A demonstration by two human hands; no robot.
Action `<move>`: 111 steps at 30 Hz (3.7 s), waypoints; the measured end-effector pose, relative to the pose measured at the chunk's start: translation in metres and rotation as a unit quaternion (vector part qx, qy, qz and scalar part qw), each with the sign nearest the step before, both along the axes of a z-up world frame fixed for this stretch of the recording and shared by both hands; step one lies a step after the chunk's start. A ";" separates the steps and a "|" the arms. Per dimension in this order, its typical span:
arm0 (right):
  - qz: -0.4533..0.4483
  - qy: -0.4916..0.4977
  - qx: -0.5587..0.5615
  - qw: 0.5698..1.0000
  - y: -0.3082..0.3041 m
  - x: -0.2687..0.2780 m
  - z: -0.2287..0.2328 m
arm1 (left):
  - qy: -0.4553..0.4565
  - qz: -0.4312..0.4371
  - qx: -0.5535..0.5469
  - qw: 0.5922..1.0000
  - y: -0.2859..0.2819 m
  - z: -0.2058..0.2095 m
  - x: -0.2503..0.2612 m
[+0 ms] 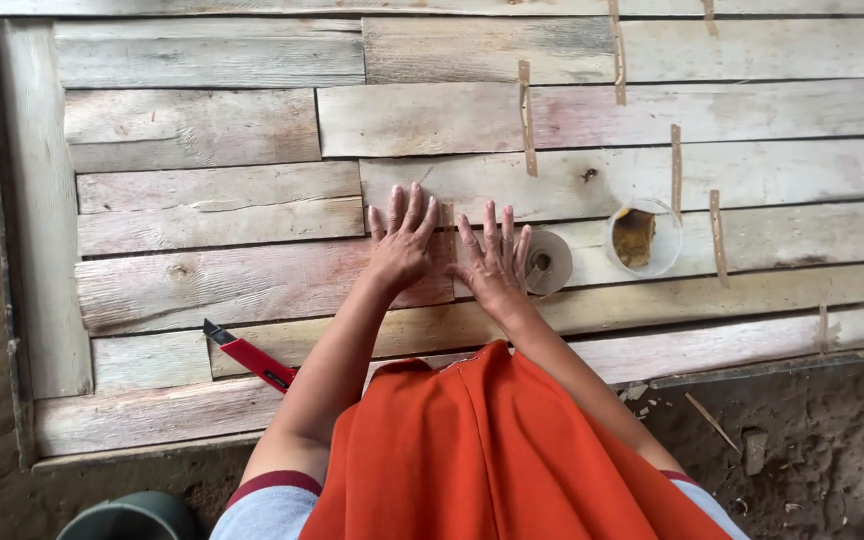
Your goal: The person applies adhesive tape to a wooden surface. They repeatedly tear strips from a roll, apply a brown paste from a container onto the tape, and press the strips onto the wood.
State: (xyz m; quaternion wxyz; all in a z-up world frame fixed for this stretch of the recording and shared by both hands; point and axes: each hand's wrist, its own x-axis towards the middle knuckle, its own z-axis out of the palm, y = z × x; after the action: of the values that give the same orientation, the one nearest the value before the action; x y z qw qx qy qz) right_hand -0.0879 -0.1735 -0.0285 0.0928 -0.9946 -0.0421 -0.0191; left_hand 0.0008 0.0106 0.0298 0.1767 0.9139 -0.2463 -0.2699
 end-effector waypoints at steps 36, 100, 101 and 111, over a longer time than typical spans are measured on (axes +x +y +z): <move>-0.108 0.085 0.717 0.684 -0.108 -0.055 0.188 | 0.446 0.407 -0.656 0.453 -0.104 -0.004 -0.094; 0.015 0.272 0.490 0.828 -0.177 -0.072 0.245 | 0.164 0.095 -0.356 0.915 -0.090 0.164 -0.126; -0.031 0.254 0.428 0.867 -0.182 -0.071 0.249 | 0.182 0.113 -0.362 0.907 -0.089 0.172 -0.127; -0.149 0.047 0.031 0.987 -0.238 -0.046 0.171 | 0.152 0.125 -0.296 0.935 -0.089 0.172 -0.128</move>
State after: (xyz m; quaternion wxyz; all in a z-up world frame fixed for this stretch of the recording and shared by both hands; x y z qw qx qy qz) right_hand -0.1341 -0.4112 0.1429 0.1218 -0.9862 0.1114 0.0129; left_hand -0.1273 -0.0784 0.2020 0.5067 0.7919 -0.1687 -0.2963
